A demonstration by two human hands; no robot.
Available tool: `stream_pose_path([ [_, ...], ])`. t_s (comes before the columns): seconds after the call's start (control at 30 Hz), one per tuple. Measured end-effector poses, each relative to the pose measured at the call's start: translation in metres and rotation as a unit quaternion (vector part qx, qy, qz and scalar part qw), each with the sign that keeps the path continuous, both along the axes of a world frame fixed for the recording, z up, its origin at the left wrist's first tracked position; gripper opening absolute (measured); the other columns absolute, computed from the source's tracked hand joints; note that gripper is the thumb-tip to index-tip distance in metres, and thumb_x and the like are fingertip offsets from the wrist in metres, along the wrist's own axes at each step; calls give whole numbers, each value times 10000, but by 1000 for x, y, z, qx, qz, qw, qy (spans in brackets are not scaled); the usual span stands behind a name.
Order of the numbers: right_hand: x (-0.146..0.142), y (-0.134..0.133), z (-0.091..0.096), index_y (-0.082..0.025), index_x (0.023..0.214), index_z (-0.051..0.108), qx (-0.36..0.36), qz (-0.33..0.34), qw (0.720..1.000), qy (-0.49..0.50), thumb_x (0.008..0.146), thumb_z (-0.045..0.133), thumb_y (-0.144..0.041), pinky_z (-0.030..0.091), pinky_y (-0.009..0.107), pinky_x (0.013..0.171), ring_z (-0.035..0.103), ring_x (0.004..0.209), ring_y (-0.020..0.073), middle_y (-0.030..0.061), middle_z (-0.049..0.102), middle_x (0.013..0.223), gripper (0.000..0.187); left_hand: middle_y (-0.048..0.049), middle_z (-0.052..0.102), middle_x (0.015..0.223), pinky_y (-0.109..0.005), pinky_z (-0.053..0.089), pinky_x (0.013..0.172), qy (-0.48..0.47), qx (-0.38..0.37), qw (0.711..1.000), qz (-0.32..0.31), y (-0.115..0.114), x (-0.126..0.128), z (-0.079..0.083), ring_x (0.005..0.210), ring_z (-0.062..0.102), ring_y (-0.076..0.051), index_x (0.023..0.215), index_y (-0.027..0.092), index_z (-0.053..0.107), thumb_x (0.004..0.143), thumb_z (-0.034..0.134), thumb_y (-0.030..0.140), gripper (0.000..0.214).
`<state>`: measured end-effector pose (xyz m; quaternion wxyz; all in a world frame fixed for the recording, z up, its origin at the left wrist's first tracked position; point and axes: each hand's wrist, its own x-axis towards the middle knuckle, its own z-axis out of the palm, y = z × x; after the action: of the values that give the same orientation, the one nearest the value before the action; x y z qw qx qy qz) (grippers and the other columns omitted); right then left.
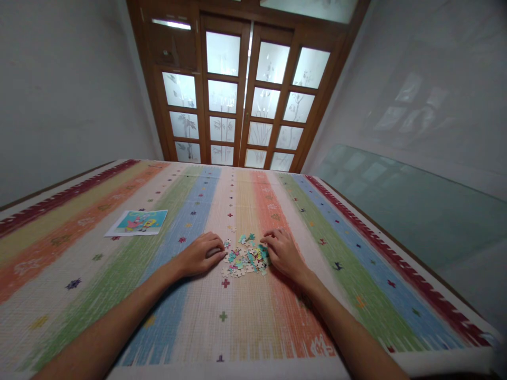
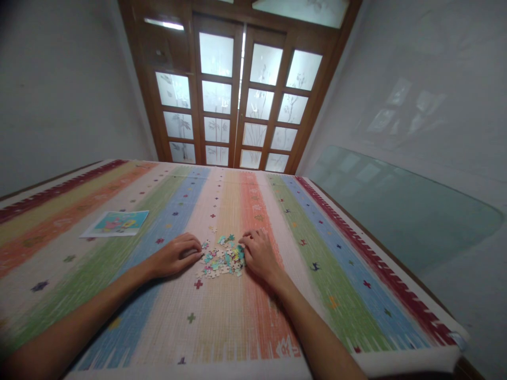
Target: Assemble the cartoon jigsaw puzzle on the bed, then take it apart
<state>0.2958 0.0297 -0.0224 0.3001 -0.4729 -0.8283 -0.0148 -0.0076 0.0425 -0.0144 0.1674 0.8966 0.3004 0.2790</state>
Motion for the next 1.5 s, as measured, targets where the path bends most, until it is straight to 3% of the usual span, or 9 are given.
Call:
stream_pose_path([
  [0.27,20,8,1,-179,915,735,-42,43,998,5,945,565,-148,452,375,827,595,893,237,91,678,934,176,-76,672,987,-391,515,869,-28,28,999,-2,-5,4,-2,936,627,-229,911,194,635,944,523,248,129],
  [0.47,20,2,4,-195,1036,726,-71,76,995,0,894,708,-338,468,382,848,603,934,242,92,633,1021,202,-136,630,1315,-503,495,1029,-4,77,996,42,-11,15,-10,1203,589,-298,1250,194,600,968,563,296,302],
  [0.67,11,-2,4,-185,968,681,-102,105,989,24,908,694,-307,476,362,844,594,929,227,81,624,997,136,-94,698,1113,-427,557,927,-37,27,999,30,-12,20,-14,1035,653,-243,1244,217,604,1043,475,254,243],
  [0.77,7,-1,4,-188,942,673,-119,90,987,55,933,670,-302,475,359,849,598,929,220,67,638,974,114,-100,693,1117,-422,548,931,-64,1,998,30,-12,20,-12,1038,649,-238,1238,208,607,1044,460,231,244],
  [0.87,1,3,2,-184,1061,693,-108,56,989,79,974,619,-293,467,384,913,597,1011,235,88,663,1051,158,-104,679,1168,-442,521,978,-74,-18,996,46,-9,23,-10,1079,631,-243,1261,200,595,1033,472,238,261],
  [0.97,-8,9,-2,-193,1212,688,-83,31,995,50,982,602,-278,433,436,988,562,1121,266,121,660,1197,259,-120,654,1241,-474,474,1045,-71,-18,995,63,-2,32,-9,1161,593,-267,1289,189,593,1013,509,275,301],
  [1.07,-18,12,-6,-205,1225,690,-78,28,996,15,980,612,-285,404,454,1004,546,1144,273,121,656,1246,270,-139,623,1312,-488,426,1085,-34,-10,997,75,8,47,-11,1232,542,-292,1307,170,607,994,540,288,341],
  [1.33,-22,6,-1,-189,889,688,-98,21,993,57,937,670,-248,418,370,885,601,957,220,61,691,968,78,-104,689,1033,-539,427,946,2,-25,991,131,24,68,-13,1041,579,-329,1003,188,700,911,615,234,133],
  [1.5,-17,6,3,-183,868,677,-115,22,987,112,924,627,-226,449,321,756,614,774,182,37,702,836,87,-71,687,906,-446,481,867,-39,-51,989,133,20,58,-8,890,622,-263,938,175,646,897,619,222,68],
])
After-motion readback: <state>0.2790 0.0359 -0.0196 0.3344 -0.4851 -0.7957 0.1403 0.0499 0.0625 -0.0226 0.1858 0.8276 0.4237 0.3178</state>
